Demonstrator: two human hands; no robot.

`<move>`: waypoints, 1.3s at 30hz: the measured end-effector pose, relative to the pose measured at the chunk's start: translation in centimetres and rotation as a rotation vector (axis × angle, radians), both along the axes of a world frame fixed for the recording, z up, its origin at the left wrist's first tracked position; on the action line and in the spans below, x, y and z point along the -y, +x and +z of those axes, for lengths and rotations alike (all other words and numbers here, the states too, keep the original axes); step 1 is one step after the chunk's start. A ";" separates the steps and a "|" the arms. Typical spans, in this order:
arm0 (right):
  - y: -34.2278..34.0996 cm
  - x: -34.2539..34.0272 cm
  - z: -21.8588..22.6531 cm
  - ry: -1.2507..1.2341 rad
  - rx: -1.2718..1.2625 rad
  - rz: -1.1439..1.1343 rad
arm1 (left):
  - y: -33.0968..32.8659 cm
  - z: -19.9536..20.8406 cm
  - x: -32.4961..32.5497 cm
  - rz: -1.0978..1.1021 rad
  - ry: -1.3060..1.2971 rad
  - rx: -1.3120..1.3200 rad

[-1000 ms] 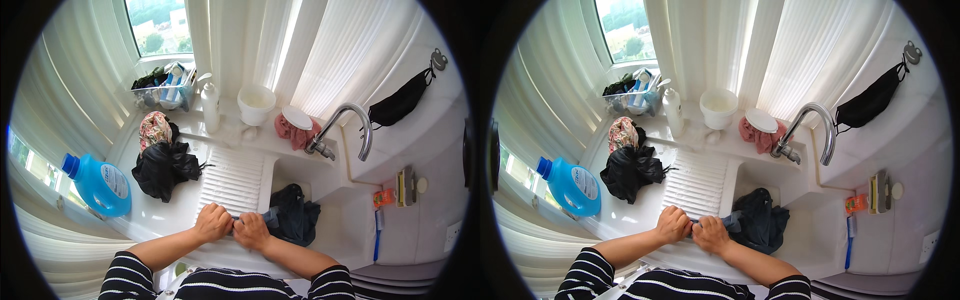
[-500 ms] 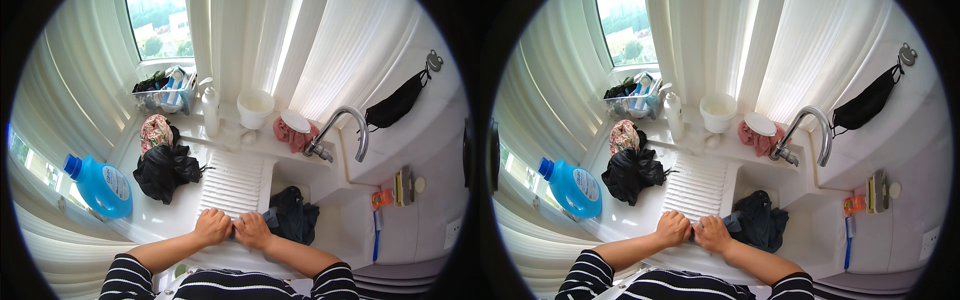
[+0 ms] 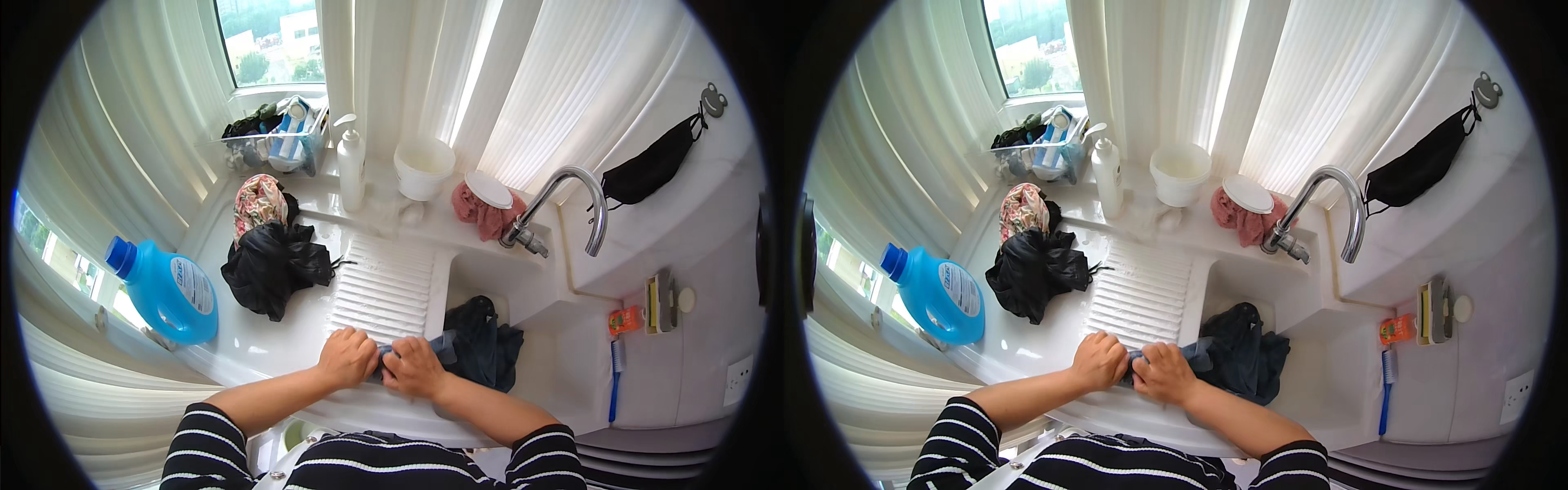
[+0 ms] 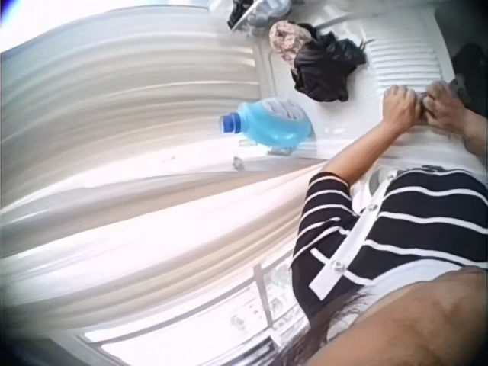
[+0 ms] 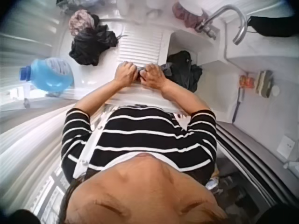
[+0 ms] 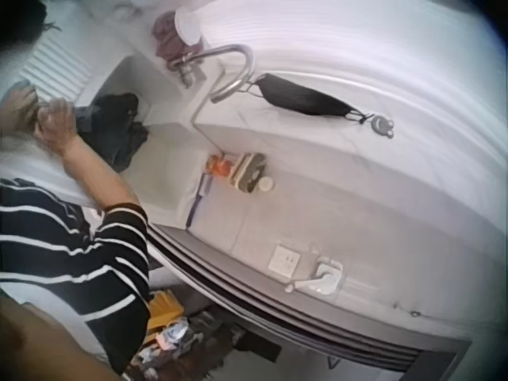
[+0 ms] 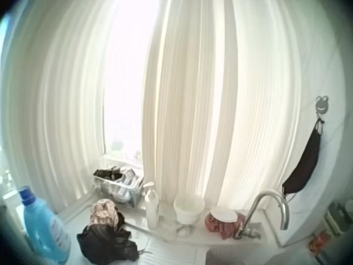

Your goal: The person hand-washes a dark garment in a utility sink. They repeatedly scrub the fabric against the sink's built-in washboard, rinse the item under the faucet, and wring out the excess water. The person handles the garment by hand throughout the process.

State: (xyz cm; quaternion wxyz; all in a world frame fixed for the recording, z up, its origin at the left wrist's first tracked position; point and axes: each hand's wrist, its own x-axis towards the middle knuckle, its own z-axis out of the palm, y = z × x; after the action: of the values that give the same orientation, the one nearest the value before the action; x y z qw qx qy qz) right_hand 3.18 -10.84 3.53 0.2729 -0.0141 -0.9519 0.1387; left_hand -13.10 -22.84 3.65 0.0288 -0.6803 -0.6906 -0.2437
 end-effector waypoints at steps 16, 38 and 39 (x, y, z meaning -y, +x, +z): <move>-1.7 -2.6 -2.0 -0.067 -0.051 0.062 | -0.4 0.4 -3.3 0.025 -0.021 -0.028; -5.6 -6.2 -1.2 -0.086 0.084 -0.396 | -3.2 0.0 -8.2 0.158 0.202 -0.041; -3.4 -4.5 -0.6 0.001 0.050 -0.247 | -2.4 0.4 -5.7 0.050 0.165 0.020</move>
State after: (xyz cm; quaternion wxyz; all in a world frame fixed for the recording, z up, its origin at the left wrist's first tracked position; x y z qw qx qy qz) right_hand -0.26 -6.34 2.93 0.2642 -0.1348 -0.9494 0.1032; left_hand -15.53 -17.14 4.01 0.0841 -0.6557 -0.6853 -0.3055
